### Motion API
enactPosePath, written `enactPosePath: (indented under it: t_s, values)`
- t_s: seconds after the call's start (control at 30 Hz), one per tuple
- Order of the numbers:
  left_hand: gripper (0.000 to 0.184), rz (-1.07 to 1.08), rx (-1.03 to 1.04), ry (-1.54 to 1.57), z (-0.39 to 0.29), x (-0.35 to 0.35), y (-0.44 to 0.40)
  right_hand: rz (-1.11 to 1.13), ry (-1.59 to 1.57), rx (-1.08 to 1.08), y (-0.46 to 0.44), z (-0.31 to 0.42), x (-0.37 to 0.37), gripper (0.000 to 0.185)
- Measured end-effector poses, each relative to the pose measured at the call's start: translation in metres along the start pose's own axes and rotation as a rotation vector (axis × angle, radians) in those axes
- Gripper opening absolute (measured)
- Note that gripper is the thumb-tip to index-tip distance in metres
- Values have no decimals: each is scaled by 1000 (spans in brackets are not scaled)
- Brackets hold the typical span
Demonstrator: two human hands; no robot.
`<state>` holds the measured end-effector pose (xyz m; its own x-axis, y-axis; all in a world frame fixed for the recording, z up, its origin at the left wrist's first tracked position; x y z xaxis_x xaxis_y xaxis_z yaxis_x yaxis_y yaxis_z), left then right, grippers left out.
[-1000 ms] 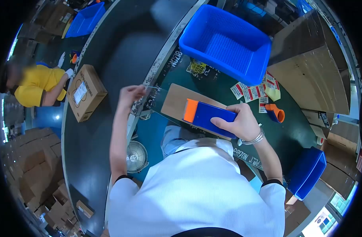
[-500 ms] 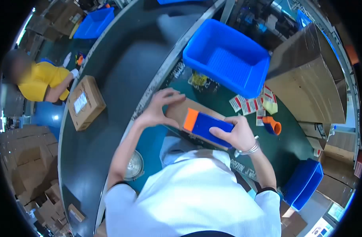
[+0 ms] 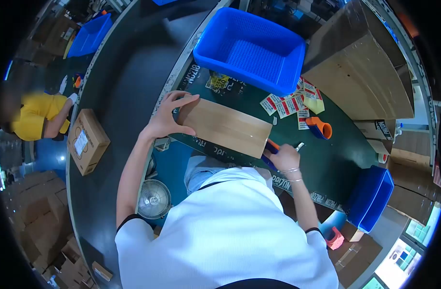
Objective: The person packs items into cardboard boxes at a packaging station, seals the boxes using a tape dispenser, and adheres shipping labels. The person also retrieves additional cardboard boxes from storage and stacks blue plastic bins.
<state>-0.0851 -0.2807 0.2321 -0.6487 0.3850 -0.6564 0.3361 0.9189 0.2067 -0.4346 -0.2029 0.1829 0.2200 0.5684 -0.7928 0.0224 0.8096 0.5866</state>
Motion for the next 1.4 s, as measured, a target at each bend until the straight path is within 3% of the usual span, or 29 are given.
enactPosePath:
  t_s: [0.03,0.13,0.23,0.37,0.43,0.47,0.57,0.7,0.77,0.83,0.93,1.0,1.07,1.17,1.2,1.3,1.33,1.4]
  values:
    - [87,-17,-12,-57,-4,-3,1,-32,-17,25,-3,-2,7,68]
    - [90,-159,242,-393,-44,11,4,-42,-92,155,-12,-31,45,68]
    - [97,11,318,-480,-70,61,2,-230,-337,406,2,-85,56,66]
    - [103,16,328,-437,-72,86,1,-603,-231,625,21,-190,103,58]
    - [102,-44,268,-403,-66,79,7,-835,-366,448,22,-239,138,56]
    - [101,-175,262,-399,-68,65,13,-782,-328,502,19,-262,162,56]
    - [105,-349,-122,-181,-47,16,32,-648,-200,673,17,-311,210,55]
    - [79,-838,-257,859,37,-14,88,-466,-38,1116,33,-238,155,76]
    - [65,-1002,-342,1282,80,-13,119,-668,27,1008,12,-232,148,85]
    - [65,-1050,-349,1647,111,2,139,-830,-15,797,-12,-195,122,79]
    - [66,-1156,-555,1860,100,26,146,-986,-54,435,-46,-135,72,73]
    - [66,-1201,-554,1972,121,46,138,-1154,-151,213,-71,-96,39,71]
    - [62,-1301,-562,2244,155,70,122,-1103,-217,38,-79,-42,-9,69]
    - [56,-1137,-503,2253,254,129,94,-1247,-257,-277,-111,6,-37,60]
    - [50,-1181,-473,2247,252,131,89,-1177,-302,-349,-125,19,-44,51]
    - [49,-981,-656,2622,264,122,80,-983,-379,-453,-184,32,-28,30]
    - [48,-972,-554,2189,276,127,84,-982,-218,-374,-182,38,-29,27]
    - [49,-1029,-458,2022,267,125,74,-1065,-71,-317,-179,48,-30,27]
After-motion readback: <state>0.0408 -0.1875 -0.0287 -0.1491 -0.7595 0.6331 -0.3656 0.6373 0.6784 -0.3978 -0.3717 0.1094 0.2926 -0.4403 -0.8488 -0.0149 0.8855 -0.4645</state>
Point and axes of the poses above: each hand's wrist, its own y-axis away from the middle knuckle, its own x-axis out of the palm, z = x × y, the point moved 4 cm from there along -y, towards the middle knuckle, and after that the axes turned 4 degrees about -x, right-handed, at the moved point
